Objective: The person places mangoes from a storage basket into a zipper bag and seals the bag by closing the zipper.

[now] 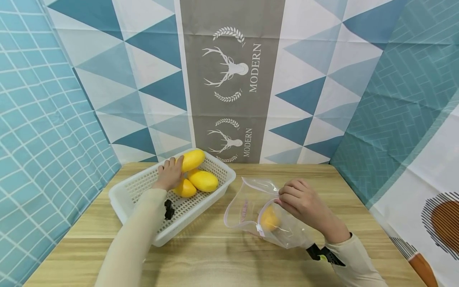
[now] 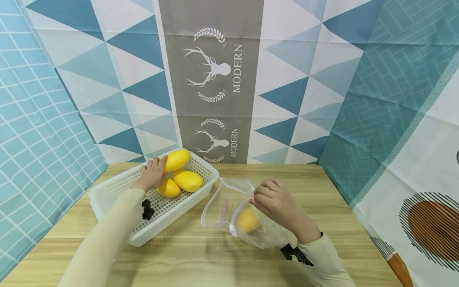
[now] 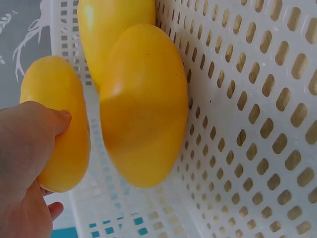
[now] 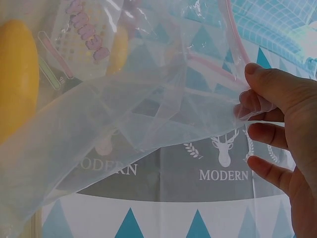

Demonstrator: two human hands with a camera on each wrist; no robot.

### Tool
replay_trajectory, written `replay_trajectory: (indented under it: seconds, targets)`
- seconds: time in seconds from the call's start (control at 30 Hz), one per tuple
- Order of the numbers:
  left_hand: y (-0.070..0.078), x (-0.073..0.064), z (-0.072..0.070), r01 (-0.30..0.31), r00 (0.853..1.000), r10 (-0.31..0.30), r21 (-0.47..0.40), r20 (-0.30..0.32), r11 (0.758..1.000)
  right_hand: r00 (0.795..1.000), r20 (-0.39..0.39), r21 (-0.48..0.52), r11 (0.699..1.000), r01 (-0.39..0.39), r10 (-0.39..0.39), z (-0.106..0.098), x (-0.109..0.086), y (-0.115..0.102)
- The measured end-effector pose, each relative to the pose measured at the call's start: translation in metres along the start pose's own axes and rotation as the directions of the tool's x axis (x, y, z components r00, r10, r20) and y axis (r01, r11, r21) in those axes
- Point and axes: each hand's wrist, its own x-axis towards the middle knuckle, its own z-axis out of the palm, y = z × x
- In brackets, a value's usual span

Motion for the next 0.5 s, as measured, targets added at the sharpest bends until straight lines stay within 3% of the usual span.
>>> replay_trajectory:
  seconds: [0.2,0.5]
  targets:
    - [0.010,-0.002,-0.009,-0.048,0.999,0.048,0.025,-0.023,0.999,1.000,-0.001,0.003,1.000,-0.002,0.002,0.000,0.000,0.000]
    - [0.014,0.002,-0.014,-0.112,0.986,0.119,0.066,-0.113,0.991,1.000,-0.001,0.005,1.000,-0.010,0.010,0.000,0.000,0.000]
